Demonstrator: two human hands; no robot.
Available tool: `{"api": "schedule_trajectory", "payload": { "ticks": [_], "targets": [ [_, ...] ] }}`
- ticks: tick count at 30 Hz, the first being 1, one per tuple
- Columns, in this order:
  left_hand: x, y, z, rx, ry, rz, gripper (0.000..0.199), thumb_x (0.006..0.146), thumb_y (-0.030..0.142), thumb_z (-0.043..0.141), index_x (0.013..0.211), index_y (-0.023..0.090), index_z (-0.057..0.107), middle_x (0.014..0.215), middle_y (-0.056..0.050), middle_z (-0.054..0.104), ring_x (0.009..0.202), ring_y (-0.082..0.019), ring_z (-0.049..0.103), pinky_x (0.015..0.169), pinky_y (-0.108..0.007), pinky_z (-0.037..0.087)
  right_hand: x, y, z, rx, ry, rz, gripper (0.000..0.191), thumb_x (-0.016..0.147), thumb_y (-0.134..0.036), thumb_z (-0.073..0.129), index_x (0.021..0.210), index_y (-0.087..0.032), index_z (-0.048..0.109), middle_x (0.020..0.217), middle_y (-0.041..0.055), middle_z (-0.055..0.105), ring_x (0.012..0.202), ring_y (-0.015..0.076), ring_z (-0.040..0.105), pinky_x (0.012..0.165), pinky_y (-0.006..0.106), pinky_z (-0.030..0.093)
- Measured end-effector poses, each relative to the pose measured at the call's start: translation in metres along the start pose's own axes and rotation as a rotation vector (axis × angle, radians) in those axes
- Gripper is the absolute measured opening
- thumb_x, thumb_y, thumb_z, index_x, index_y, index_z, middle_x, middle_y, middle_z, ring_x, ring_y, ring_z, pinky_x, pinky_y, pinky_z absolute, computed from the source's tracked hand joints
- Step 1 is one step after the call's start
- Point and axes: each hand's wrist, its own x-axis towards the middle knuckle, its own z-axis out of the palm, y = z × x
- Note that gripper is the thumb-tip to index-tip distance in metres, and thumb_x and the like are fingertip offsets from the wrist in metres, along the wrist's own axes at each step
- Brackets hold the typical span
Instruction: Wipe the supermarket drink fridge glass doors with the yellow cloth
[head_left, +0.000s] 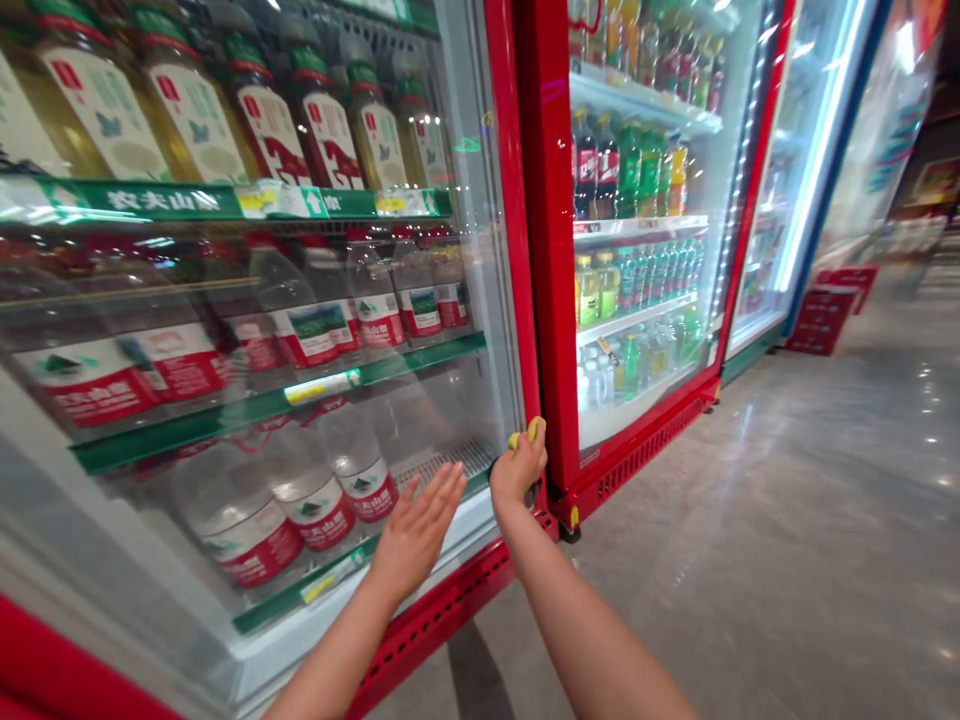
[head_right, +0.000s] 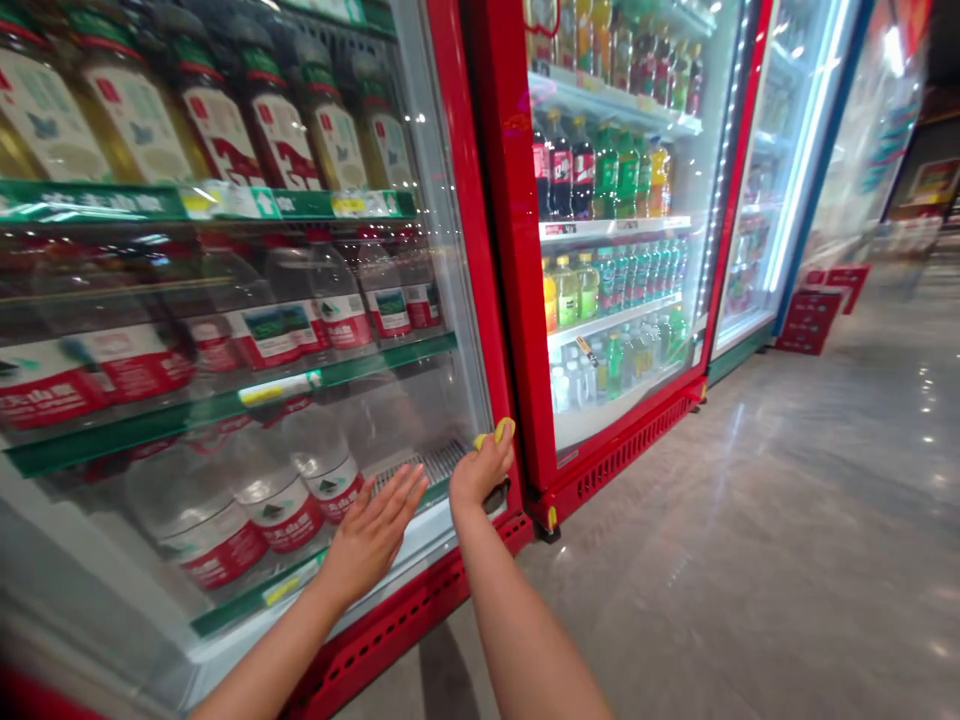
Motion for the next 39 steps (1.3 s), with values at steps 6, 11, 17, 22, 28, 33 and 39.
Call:
{"api": "schedule_trajectory", "payload": {
  "ticks": [6,11,17,22,28,33,39],
  "targets": [
    [0.013,-0.001,-0.006,-0.007,0.014,0.003,0.073,0.088,0.011,0.047,0.159,0.020,0.031,0.157,-0.007,0.046,0.153,-0.020,0.029,0.131,-0.046,0.003,0.033,-0.007,-0.013,0.034,-0.065,0.056,0.059,0.084,-0.011,0.043,0.143,-0.014,0.051,0.149,0.0229,0.051,0.140,0.0303,0.049,0.112,0.053,0.041],
    [0.006,-0.003,-0.008,-0.030,0.013,0.023,0.073,0.087,0.011,0.049,0.158,0.020,0.034,0.157,-0.007,0.046,0.154,-0.019,0.028,0.131,-0.044,0.006,0.073,-0.002,-0.014,0.044,-0.037,-0.018,0.069,0.090,-0.021,0.049,0.156,-0.015,0.032,0.148,0.0212,0.051,0.138,0.0272,0.051,0.111,0.047,0.044],
    [0.002,-0.003,-0.008,-0.045,0.012,-0.004,0.069,0.088,0.012,0.050,0.155,0.021,0.040,0.158,-0.006,0.046,0.155,-0.019,0.024,0.131,-0.044,0.006,0.036,0.018,-0.015,-0.070,-0.003,-0.101,0.066,0.092,-0.016,0.040,0.158,-0.018,0.034,0.145,0.0194,0.051,0.136,0.0275,0.049,0.111,0.044,0.043],
    [0.001,-0.005,-0.012,-0.037,0.026,-0.040,0.070,0.087,0.013,0.051,0.156,0.021,0.039,0.158,-0.007,0.046,0.156,-0.018,0.021,0.131,-0.044,0.006,0.063,0.004,0.010,-0.057,-0.008,-0.060,0.072,0.089,-0.012,0.037,0.160,-0.009,0.024,0.145,0.0235,0.049,0.137,0.0309,0.048,0.111,0.046,0.042],
    [0.004,-0.010,-0.015,-0.033,0.010,-0.036,0.065,0.086,0.012,0.050,0.150,0.020,0.048,0.157,-0.007,0.046,0.156,-0.019,0.020,0.131,-0.044,0.005,0.080,-0.016,-0.005,0.002,-0.240,-0.182,0.080,0.085,-0.011,0.042,0.162,-0.023,0.024,0.163,0.0136,0.033,0.151,0.0270,0.030,0.120,0.051,0.033],
    [0.003,-0.014,-0.019,-0.012,0.011,-0.056,0.059,0.087,0.013,0.050,0.146,0.017,0.053,0.157,-0.007,0.047,0.157,-0.019,0.015,0.131,-0.044,0.003,0.069,-0.021,-0.010,0.008,-0.220,-0.071,0.084,0.081,-0.007,0.038,0.162,-0.021,0.023,0.165,0.0137,0.029,0.152,0.0280,0.029,0.121,0.055,0.031],
    [0.004,-0.018,-0.026,0.013,-0.017,-0.056,0.059,0.087,0.014,0.052,0.145,0.018,0.054,0.158,-0.006,0.046,0.158,-0.019,0.011,0.131,-0.044,0.003,0.086,-0.053,-0.006,0.016,-0.395,-0.289,0.094,0.078,-0.005,0.043,0.164,-0.030,0.015,0.172,0.0038,0.012,0.159,0.0264,0.010,0.126,0.056,0.023]
  ]
}}
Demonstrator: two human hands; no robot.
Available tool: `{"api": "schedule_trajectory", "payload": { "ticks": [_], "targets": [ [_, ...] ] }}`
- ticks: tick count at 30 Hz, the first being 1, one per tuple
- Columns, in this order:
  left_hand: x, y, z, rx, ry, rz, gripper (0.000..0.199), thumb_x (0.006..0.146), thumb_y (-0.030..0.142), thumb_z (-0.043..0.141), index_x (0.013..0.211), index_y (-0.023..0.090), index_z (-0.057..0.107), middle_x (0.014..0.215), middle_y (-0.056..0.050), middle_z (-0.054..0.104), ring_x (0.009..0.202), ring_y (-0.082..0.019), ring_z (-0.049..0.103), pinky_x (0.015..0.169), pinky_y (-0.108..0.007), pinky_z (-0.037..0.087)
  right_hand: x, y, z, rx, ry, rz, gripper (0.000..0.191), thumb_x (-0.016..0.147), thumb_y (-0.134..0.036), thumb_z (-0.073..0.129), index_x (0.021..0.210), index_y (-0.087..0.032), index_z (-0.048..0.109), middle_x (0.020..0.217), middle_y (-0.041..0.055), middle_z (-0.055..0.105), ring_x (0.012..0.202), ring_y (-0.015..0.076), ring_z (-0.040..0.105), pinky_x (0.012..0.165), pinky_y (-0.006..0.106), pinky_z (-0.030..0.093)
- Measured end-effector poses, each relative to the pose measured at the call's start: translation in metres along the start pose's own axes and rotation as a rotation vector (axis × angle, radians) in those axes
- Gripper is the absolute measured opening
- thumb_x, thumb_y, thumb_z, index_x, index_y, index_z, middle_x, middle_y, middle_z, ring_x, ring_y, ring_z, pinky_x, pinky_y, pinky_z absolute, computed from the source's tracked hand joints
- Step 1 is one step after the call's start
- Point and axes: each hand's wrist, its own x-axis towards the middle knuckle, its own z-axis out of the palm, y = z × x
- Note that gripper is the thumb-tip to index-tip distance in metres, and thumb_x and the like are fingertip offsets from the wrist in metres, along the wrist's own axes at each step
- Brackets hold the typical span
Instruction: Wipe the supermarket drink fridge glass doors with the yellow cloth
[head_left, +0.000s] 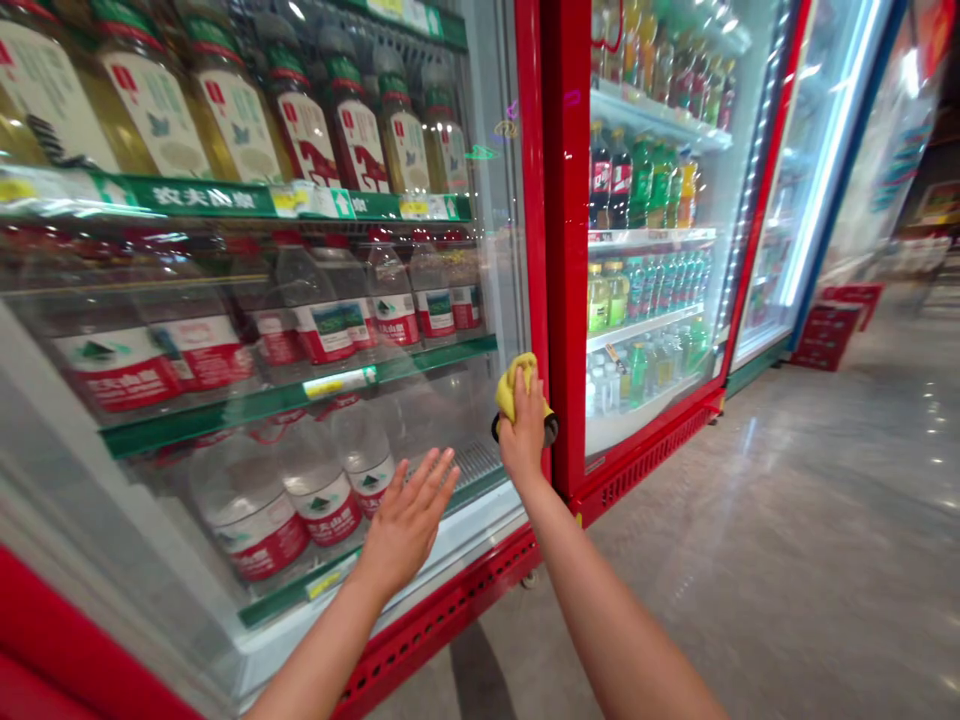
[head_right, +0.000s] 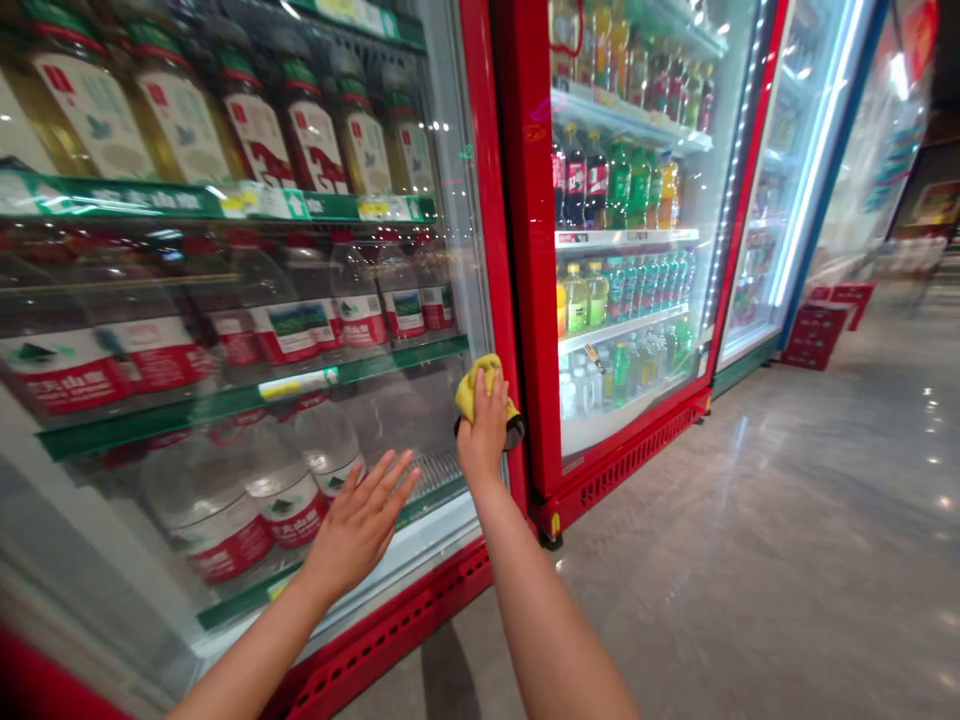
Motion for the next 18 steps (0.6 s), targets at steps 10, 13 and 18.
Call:
{"api": "schedule_trajectory", "payload": {
  "ticks": [10,13,18],
  "targets": [
    [-0.020,-0.007,-0.014,0.048,-0.015,-0.049,0.063,0.086,0.014,0.052,0.149,0.019,0.050,0.159,-0.007,0.045,0.157,-0.022,0.017,0.131,-0.048,0.004,-0.016,-0.014,0.005,-0.050,0.106,-0.035,0.101,0.072,0.003,0.036,0.164,-0.031,0.010,0.173,0.0025,0.000,0.159,0.0289,-0.004,0.122,0.067,0.022],
    [-0.027,-0.010,-0.021,0.063,-0.022,-0.065,0.064,0.087,0.016,0.053,0.150,0.019,0.048,0.160,-0.006,0.044,0.158,-0.022,0.015,0.131,-0.048,0.003,-0.022,-0.040,0.010,-0.045,-0.023,-0.194,0.100,0.072,0.002,0.041,0.164,-0.030,0.015,0.173,0.0016,0.005,0.159,0.0283,-0.001,0.124,0.059,0.025],
    [-0.044,-0.007,-0.032,0.081,-0.024,-0.159,0.065,0.087,0.019,0.056,0.152,0.018,0.046,0.163,-0.008,0.038,0.158,-0.023,0.011,0.131,-0.048,0.003,-0.061,-0.022,0.001,-0.030,-0.060,-0.376,0.097,0.073,0.004,0.043,0.160,-0.035,0.028,0.170,0.0041,0.022,0.158,0.0280,0.013,0.121,0.058,0.032]
  ]
}}
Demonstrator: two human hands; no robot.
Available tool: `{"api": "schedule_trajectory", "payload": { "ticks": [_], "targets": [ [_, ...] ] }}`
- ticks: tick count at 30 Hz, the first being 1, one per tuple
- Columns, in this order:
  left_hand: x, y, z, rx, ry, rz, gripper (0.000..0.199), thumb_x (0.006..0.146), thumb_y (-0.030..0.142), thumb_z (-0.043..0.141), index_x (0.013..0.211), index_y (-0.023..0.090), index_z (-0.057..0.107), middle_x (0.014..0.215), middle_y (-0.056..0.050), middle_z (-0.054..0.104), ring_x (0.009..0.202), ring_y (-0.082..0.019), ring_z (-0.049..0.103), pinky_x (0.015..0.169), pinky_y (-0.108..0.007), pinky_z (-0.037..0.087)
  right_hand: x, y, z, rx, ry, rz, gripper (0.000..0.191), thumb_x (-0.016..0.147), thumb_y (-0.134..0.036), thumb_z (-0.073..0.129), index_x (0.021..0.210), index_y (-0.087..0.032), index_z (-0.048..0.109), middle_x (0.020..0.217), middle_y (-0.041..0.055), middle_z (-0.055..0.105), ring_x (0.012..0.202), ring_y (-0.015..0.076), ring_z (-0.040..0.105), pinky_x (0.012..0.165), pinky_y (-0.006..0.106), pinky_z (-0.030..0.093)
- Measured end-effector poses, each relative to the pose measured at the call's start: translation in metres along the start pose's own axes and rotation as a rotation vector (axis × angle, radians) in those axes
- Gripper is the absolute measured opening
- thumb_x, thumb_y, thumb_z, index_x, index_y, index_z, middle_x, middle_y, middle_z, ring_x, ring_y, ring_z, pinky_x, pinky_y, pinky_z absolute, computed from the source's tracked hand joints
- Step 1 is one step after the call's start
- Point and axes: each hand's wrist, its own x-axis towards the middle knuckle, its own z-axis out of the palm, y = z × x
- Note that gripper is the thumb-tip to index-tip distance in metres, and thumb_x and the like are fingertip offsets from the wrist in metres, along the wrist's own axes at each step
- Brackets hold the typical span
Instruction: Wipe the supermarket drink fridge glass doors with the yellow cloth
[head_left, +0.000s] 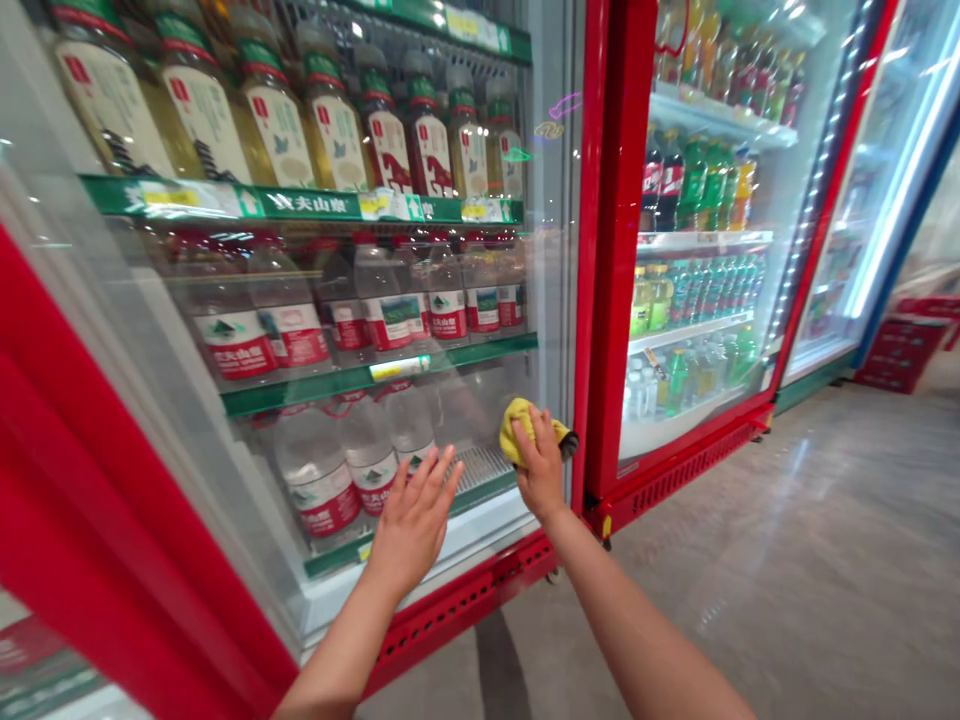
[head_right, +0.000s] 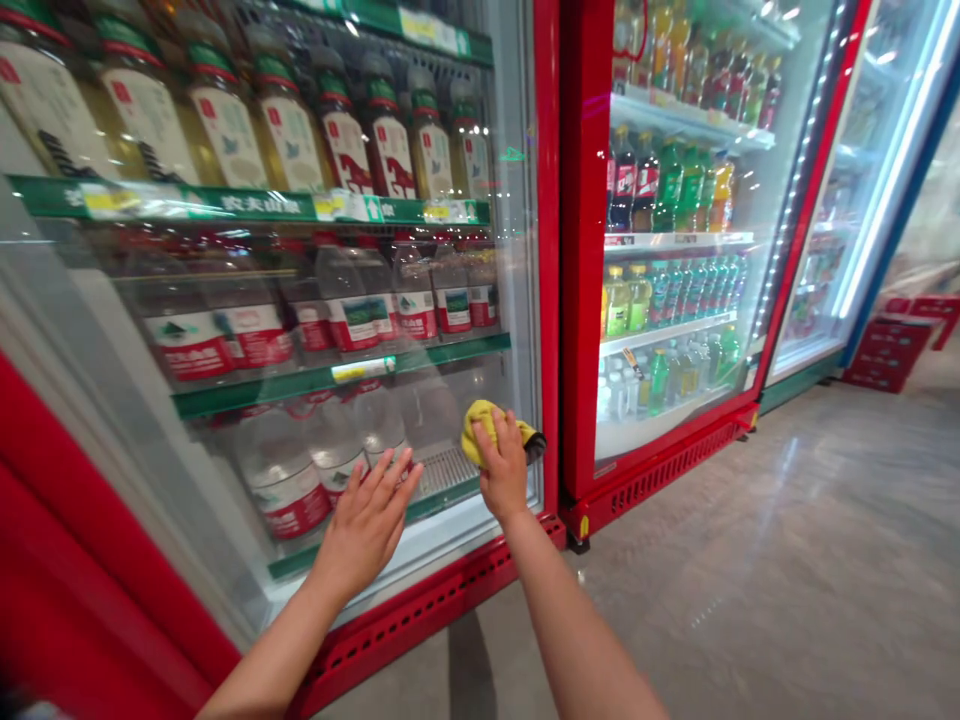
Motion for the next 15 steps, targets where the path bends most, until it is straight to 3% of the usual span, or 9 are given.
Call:
{"api": "schedule_trajectory", "payload": {
  "ticks": [3,5,7,10,13,15],
  "targets": [
    [-0.015,0.000,-0.005,-0.001,-0.004,-0.062,0.068,0.086,0.018,0.059,0.152,0.018,0.045,0.164,-0.009,0.037,0.159,-0.023,0.010,0.131,-0.046,0.003,0.011,0.001,0.003,-0.039,0.105,0.187,0.093,0.075,0.003,0.041,0.161,-0.030,0.027,0.171,0.0086,0.017,0.159,0.0294,0.011,0.120,0.062,0.031],
    [-0.024,-0.001,-0.009,-0.001,-0.010,-0.085,0.069,0.086,0.018,0.060,0.153,0.018,0.044,0.164,-0.009,0.037,0.159,-0.023,0.010,0.131,-0.045,0.005,0.028,-0.016,0.011,-0.041,0.149,0.221,0.090,0.078,0.001,0.040,0.162,-0.028,0.024,0.170,0.0106,0.017,0.158,0.0288,0.012,0.121,0.061,0.029],
    [-0.032,-0.003,-0.012,0.000,-0.020,-0.099,0.068,0.086,0.018,0.060,0.153,0.019,0.044,0.164,-0.009,0.036,0.159,-0.022,0.011,0.131,-0.044,0.006,0.035,-0.040,0.017,-0.029,0.105,0.135,0.088,0.080,0.000,0.042,0.162,-0.027,0.025,0.168,0.0116,0.023,0.157,0.0278,0.016,0.121,0.059,0.029],
    [-0.042,-0.010,-0.018,0.004,-0.033,-0.114,0.068,0.086,0.017,0.059,0.153,0.019,0.044,0.165,-0.008,0.036,0.159,-0.021,0.011,0.131,-0.042,0.006,0.014,-0.057,0.015,-0.044,-0.053,-0.061,0.083,0.081,0.000,0.043,0.158,-0.029,0.035,0.161,0.0101,0.041,0.156,0.0261,0.023,0.121,0.057,0.028],
    [-0.052,-0.020,-0.026,0.014,-0.040,-0.105,0.068,0.087,0.016,0.059,0.153,0.019,0.043,0.165,-0.008,0.035,0.159,-0.021,0.011,0.131,-0.041,0.007,-0.013,-0.041,0.003,-0.077,-0.112,-0.198,0.077,0.083,0.003,0.042,0.151,-0.034,0.047,0.151,0.0063,0.055,0.153,0.0234,0.030,0.120,0.053,0.031],
    [-0.058,-0.026,-0.031,0.019,-0.044,-0.090,0.069,0.086,0.015,0.058,0.154,0.019,0.042,0.165,-0.008,0.034,0.159,-0.021,0.011,0.131,-0.041,0.008,-0.012,-0.030,0.000,-0.085,-0.073,-0.175,0.079,0.082,0.004,0.039,0.151,-0.033,0.046,0.150,0.0066,0.056,0.153,0.0245,0.030,0.118,0.053,0.035]
  ]
}}
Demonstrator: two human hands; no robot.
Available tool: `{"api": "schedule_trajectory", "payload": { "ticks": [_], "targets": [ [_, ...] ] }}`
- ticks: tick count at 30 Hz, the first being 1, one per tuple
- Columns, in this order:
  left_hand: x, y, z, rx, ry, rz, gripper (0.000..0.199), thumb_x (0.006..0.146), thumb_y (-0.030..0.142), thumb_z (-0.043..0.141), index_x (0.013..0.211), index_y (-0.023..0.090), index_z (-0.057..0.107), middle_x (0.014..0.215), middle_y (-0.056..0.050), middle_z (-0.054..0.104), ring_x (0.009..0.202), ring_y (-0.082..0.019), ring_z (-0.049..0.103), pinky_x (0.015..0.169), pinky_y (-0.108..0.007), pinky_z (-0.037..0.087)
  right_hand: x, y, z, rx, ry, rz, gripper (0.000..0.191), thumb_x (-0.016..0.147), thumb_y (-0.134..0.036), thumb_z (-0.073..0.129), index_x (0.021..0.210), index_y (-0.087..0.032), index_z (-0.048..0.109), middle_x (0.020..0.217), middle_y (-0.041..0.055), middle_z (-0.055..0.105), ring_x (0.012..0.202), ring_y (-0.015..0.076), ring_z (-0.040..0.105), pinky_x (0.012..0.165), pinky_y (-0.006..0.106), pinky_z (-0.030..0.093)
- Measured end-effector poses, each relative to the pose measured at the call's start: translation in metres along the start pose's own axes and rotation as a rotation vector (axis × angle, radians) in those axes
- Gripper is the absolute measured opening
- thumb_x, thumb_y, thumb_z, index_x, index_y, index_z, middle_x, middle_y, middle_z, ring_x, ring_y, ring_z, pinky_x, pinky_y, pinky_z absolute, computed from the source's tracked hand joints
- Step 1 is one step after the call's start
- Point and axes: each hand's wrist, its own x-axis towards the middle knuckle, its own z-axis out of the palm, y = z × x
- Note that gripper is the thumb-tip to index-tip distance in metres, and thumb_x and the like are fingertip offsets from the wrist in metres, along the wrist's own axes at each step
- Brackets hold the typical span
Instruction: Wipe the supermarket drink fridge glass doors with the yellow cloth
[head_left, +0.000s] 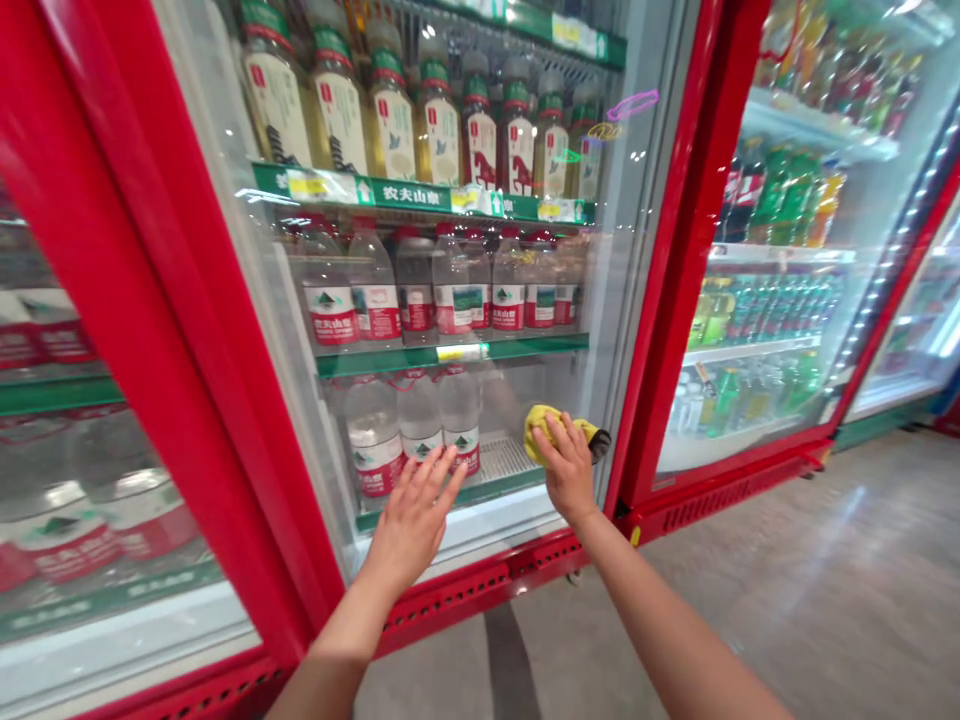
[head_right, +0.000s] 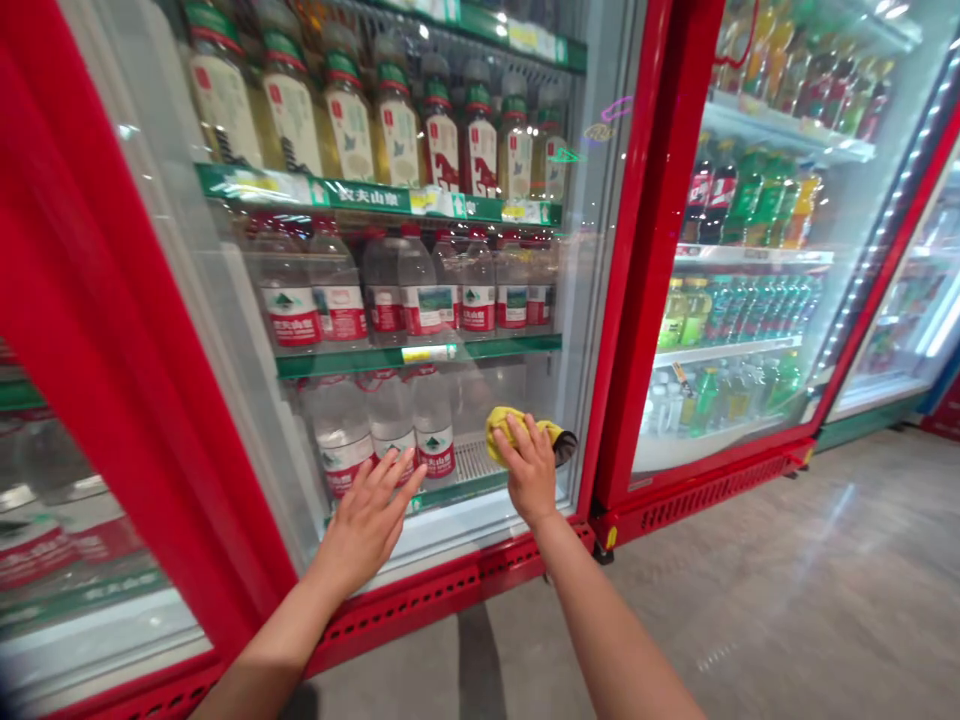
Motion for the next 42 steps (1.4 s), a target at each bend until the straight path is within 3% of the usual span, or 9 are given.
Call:
{"api": "schedule_trajectory", "payload": {
  "ticks": [6,9,13,16,21,24,28,35,42],
  "targets": [
    [-0.015,-0.016,-0.012,0.014,-0.010,-0.023,0.074,0.084,0.014,0.059,0.155,0.022,0.040,0.165,-0.006,0.034,0.159,-0.022,0.010,0.131,-0.042,0.006,0.055,-0.057,0.020,0.020,0.107,0.190,0.081,0.085,-0.004,0.044,0.161,-0.028,0.028,0.165,0.0114,0.034,0.156,0.0309,0.017,0.118,0.059,0.031],
    [-0.021,-0.022,-0.015,0.033,-0.025,-0.040,0.078,0.084,0.015,0.061,0.157,0.023,0.036,0.166,-0.005,0.033,0.158,-0.023,0.014,0.131,-0.043,0.008,0.042,-0.086,0.022,0.015,-0.040,-0.007,0.069,0.088,-0.008,0.054,0.153,-0.030,0.045,0.159,0.0080,0.045,0.155,0.0289,0.020,0.122,0.055,0.024],
    [-0.032,-0.029,-0.020,0.046,-0.036,-0.040,0.080,0.084,0.015,0.059,0.159,0.023,0.032,0.167,-0.006,0.031,0.158,-0.023,0.015,0.131,-0.044,0.009,0.004,-0.067,0.013,0.022,-0.083,-0.262,0.055,0.092,-0.007,0.053,0.138,-0.037,0.060,0.143,0.0000,0.063,0.149,0.0206,0.035,0.123,0.046,0.023],
    [-0.042,-0.035,-0.026,0.080,-0.044,-0.042,0.081,0.083,0.012,0.057,0.159,0.024,0.032,0.166,-0.005,0.032,0.158,-0.022,0.013,0.131,-0.044,0.005,0.017,-0.058,0.013,0.018,0.002,-0.094,0.062,0.092,-0.004,0.048,0.144,-0.036,0.055,0.148,0.0034,0.058,0.150,0.0237,0.036,0.121,0.049,0.028],
    [-0.055,-0.041,-0.037,0.175,-0.038,-0.132,0.080,0.084,0.012,0.057,0.159,0.028,0.033,0.165,-0.004,0.032,0.159,-0.021,0.005,0.130,-0.050,-0.005,0.054,-0.116,0.032,0.065,0.054,0.093,0.068,0.092,-0.009,0.050,0.155,-0.033,0.042,0.161,0.0088,0.043,0.154,0.0321,0.023,0.120,0.059,0.025],
    [-0.063,-0.042,-0.042,0.203,-0.052,-0.167,0.080,0.085,0.012,0.055,0.160,0.026,0.029,0.165,-0.004,0.032,0.159,-0.020,0.001,0.128,-0.055,-0.009,0.033,-0.132,0.032,0.075,-0.078,-0.139,0.060,0.095,-0.013,0.055,0.149,-0.039,0.049,0.153,0.0026,0.054,0.151,0.0267,0.032,0.123,0.054,0.020],
    [-0.075,-0.045,-0.047,0.233,-0.077,-0.164,0.078,0.086,0.011,0.052,0.159,0.024,0.030,0.165,-0.004,0.032,0.159,-0.019,-0.001,0.126,-0.058,-0.013,0.008,-0.116,0.023,0.093,-0.144,-0.411,0.053,0.097,-0.014,0.055,0.141,-0.043,0.056,0.142,-0.0049,0.065,0.143,0.0186,0.044,0.125,0.043,0.019],
    [-0.099,-0.055,-0.060,0.291,-0.091,-0.183,0.073,0.082,0.013,0.059,0.153,0.023,0.044,0.164,-0.004,0.034,0.159,-0.021,-0.004,0.128,-0.054,-0.009,0.049,-0.182,0.040,0.103,-0.030,-0.041,0.057,0.098,-0.013,0.052,0.151,-0.035,0.047,0.154,0.0061,0.053,0.153,0.0288,0.028,0.121,0.057,0.019],
    [-0.121,-0.066,-0.073,0.258,-0.097,-0.167,0.073,0.086,0.017,0.057,0.157,0.020,0.038,0.165,-0.006,0.035,0.159,-0.022,0.000,0.130,-0.051,-0.003,0.024,-0.179,0.033,0.212,-0.115,-0.440,0.046,0.099,-0.018,0.057,0.138,-0.043,0.059,0.141,-0.0055,0.065,0.140,0.0189,0.048,0.123,0.044,0.021]
  ]
}}
